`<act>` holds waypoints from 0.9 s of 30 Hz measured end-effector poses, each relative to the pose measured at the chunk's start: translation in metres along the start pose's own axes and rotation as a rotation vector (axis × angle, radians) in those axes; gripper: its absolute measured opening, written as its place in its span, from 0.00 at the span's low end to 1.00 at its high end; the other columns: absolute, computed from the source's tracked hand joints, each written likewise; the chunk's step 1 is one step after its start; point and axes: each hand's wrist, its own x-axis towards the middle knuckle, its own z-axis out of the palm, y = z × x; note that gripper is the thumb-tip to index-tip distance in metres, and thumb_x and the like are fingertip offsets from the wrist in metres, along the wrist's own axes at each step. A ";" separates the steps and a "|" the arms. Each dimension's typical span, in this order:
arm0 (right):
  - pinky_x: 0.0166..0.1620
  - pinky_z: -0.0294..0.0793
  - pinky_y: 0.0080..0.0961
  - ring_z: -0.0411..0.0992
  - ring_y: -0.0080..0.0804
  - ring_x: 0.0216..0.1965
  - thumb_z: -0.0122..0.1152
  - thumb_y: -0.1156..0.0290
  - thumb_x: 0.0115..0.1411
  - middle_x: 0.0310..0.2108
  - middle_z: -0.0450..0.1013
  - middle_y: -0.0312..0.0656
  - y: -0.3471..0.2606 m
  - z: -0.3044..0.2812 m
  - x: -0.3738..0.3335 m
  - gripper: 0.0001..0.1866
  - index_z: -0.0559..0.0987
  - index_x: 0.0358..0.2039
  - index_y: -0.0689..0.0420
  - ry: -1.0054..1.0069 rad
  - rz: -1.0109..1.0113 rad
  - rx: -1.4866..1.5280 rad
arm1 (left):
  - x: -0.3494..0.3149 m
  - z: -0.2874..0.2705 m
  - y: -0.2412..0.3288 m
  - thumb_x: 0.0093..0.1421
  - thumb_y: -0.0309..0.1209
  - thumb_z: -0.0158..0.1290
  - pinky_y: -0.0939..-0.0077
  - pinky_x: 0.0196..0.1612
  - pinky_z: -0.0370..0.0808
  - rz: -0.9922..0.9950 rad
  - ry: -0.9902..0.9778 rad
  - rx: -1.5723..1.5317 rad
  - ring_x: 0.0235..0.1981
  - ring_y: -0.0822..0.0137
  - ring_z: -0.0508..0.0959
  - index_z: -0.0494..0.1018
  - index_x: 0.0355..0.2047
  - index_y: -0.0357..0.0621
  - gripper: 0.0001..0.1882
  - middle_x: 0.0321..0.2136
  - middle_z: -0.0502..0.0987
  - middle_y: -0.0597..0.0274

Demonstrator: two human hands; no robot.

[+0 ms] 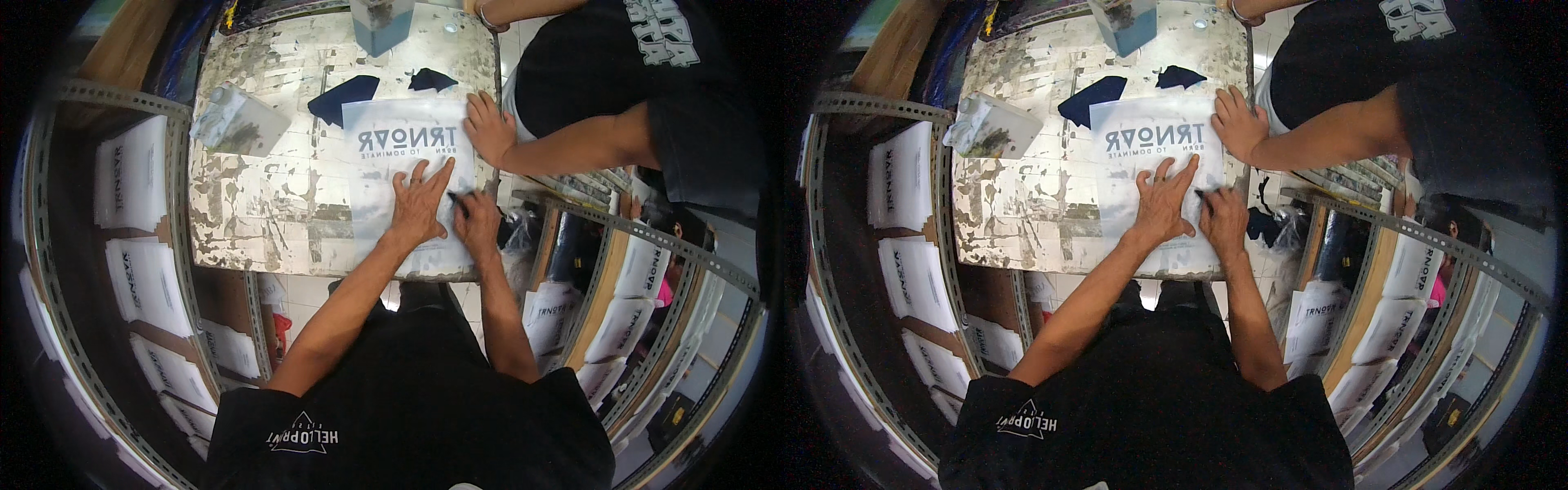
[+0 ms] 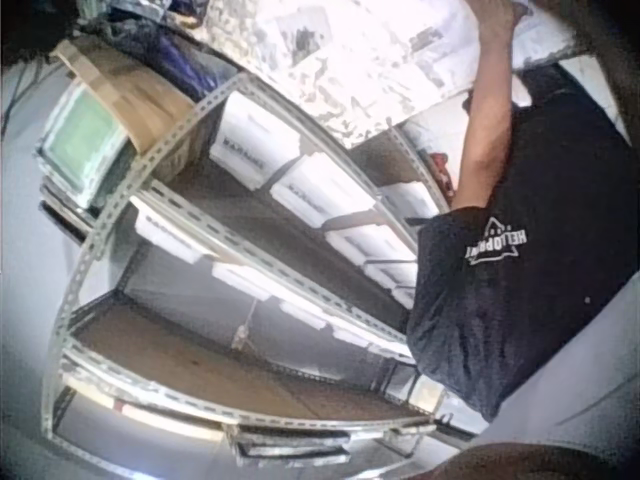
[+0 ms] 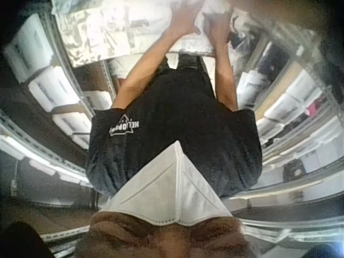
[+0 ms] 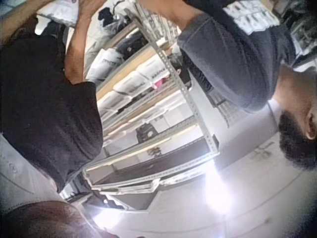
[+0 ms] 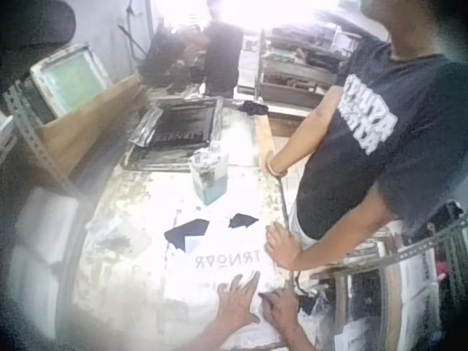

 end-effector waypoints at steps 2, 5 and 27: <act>0.38 0.73 0.45 0.72 0.53 0.36 0.64 0.77 0.49 0.32 0.73 0.51 -0.005 -0.002 -0.015 0.10 0.82 0.34 0.62 -0.073 -0.043 0.054 | 0.002 0.006 0.000 0.22 0.39 0.79 0.46 0.61 0.50 -0.004 0.002 0.021 0.67 0.51 0.60 0.46 0.74 0.51 0.77 0.64 0.68 0.65; 0.37 0.72 0.46 0.72 0.53 0.36 0.64 0.77 0.49 0.32 0.73 0.50 0.000 0.000 0.003 0.10 0.82 0.34 0.62 -0.021 0.010 0.007 | 0.000 -0.001 0.004 0.24 0.37 0.78 0.46 0.60 0.51 0.002 0.010 -0.025 0.66 0.51 0.60 0.45 0.74 0.51 0.76 0.64 0.67 0.65; 0.40 0.72 0.44 0.72 0.52 0.36 0.62 0.77 0.49 0.31 0.73 0.50 0.003 0.006 0.012 0.09 0.82 0.33 0.61 -0.012 0.009 -0.010 | -0.001 -0.003 0.003 0.27 0.34 0.77 0.44 0.61 0.50 -0.001 -0.013 -0.033 0.66 0.50 0.61 0.46 0.74 0.52 0.73 0.65 0.67 0.65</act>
